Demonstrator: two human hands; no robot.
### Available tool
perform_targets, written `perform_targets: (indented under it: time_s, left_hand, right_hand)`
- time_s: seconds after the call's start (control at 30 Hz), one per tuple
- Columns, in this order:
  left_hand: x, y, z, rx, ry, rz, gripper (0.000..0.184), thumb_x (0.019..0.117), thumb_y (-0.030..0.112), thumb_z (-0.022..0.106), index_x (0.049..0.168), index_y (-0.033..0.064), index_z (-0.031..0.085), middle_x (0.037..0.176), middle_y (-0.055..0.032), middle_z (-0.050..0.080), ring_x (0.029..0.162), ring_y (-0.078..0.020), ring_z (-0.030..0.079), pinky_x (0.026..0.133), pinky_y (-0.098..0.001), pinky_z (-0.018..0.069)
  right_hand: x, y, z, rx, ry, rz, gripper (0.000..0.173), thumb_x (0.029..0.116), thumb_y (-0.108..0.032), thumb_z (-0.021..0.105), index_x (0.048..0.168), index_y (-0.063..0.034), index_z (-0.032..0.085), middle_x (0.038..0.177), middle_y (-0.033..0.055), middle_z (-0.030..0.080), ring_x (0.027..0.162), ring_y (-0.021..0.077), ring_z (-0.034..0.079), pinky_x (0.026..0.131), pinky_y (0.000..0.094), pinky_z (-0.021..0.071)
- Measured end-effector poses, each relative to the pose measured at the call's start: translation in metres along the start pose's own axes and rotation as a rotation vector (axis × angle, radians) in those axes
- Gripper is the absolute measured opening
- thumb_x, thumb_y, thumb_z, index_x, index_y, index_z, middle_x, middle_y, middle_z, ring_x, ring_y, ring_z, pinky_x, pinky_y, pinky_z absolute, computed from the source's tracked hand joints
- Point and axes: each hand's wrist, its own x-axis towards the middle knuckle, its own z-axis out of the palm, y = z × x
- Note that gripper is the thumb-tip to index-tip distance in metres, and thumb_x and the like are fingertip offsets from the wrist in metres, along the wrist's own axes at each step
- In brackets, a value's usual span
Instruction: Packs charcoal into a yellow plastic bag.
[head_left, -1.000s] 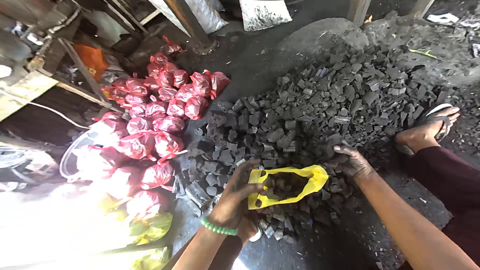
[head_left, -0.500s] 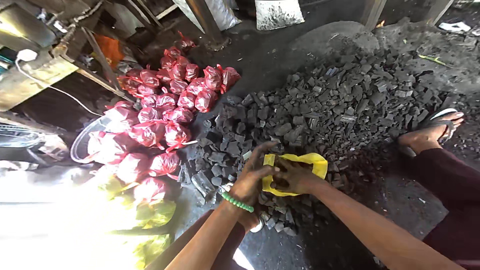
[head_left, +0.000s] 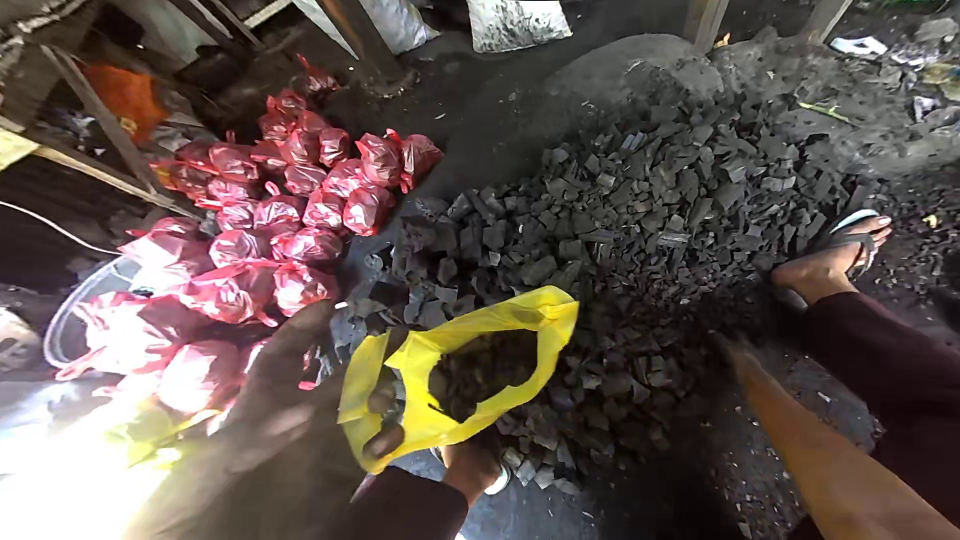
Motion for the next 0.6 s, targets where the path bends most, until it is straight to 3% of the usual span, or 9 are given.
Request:
perform_targets:
  time_s: [0.07,0.2,0.27,0.37,0.47,0.53,0.6]
  left_hand:
    - [0.002,-0.001,-0.006,-0.015,0.000,-0.004,0.052,0.0812,0.026,0.083,0.129,0.0326,0.064,0.118,-0.0090,0.071,0.079,-0.0179,0.073,0.059,-0.0282,0.0608]
    - [0.000,0.003,-0.015,-0.008,0.103,-0.005,0.046,0.0880,0.024,0.073,0.131,0.0319,0.059,0.106,-0.0093,0.073,0.077,-0.0186,0.074,0.058,-0.0288,0.0607]
    - [-0.003,0.006,-0.019,0.002,0.127,-0.003,0.046,0.0929,0.023,0.066,0.136,0.0327,0.054,0.114,-0.0101,0.072,0.079,-0.0186,0.073,0.059,-0.0279,0.0601]
    - [-0.005,0.006,-0.024,0.007,0.165,0.034,0.040,0.0993,0.021,0.053,0.139,0.0295,0.050,0.107,-0.0108,0.075,0.076,-0.0195,0.075,0.057,-0.0278,0.0608]
    - [-0.006,0.006,-0.023,0.018,0.195,0.040,0.041,0.1003,0.017,0.042,0.138,0.0288,0.050,0.102,-0.0090,0.075,0.073,-0.0189,0.074,0.057,-0.0289,0.0606]
    - [-0.006,0.003,-0.025,-0.003,0.175,0.067,0.040,0.0947,0.021,0.058,0.134,0.0293,0.057,0.096,-0.0088,0.075,0.071,-0.0192,0.074,0.056,-0.0304,0.0610]
    - [-0.006,-0.001,-0.024,-0.012,0.143,0.084,0.046,0.0863,0.027,0.072,0.131,0.0303,0.062,0.092,-0.0072,0.075,0.069,-0.0170,0.073,0.056,-0.0302,0.0608]
  right_hand:
    - [-0.007,-0.010,0.021,-0.023,-0.014,0.004,0.060,0.1045,-0.044,0.057,0.151,-0.0070,0.048,0.153,0.0329,0.041,0.142,0.0505,0.041,0.113,0.0672,0.0349]
    - [-0.021,-0.039,0.060,0.150,-0.111,-0.166,0.056,0.1033,-0.043,0.061,0.148,-0.0111,0.052,0.144,0.0287,0.054,0.132,0.0466,0.053,0.106,0.0665,0.0430]
    - [-0.028,-0.055,0.070,0.091,-0.156,-0.288,0.063,0.0970,-0.042,0.071,0.148,-0.0097,0.052,0.151,0.0331,0.044,0.139,0.0517,0.043,0.111,0.0691,0.0360]
    - [-0.044,-0.075,0.083,-0.168,-0.193,-0.384,0.079,0.0854,-0.043,0.084,0.151,-0.0149,0.050,0.156,0.0382,0.030,0.133,0.0585,0.045,0.102,0.0710,0.0429]
    - [-0.048,-0.079,0.083,-0.207,-0.211,-0.402,0.070,0.0834,-0.025,0.088,0.144,-0.0103,0.055,0.153,0.0376,0.034,0.133,0.0563,0.046,0.103,0.0674,0.0440]
    - [-0.040,-0.074,0.079,-0.057,-0.236,-0.448,0.055,0.0848,-0.012,0.085,0.134,-0.0003,0.062,0.142,0.0345,0.050,0.130,0.0500,0.051,0.106,0.0642,0.0435]
    - [-0.038,-0.073,0.071,0.175,-0.293,-0.460,0.044,0.0874,0.000,0.077,0.128,0.0044,0.061,0.124,0.0254,0.065,0.112,0.0344,0.063,0.097,0.0525,0.0514]
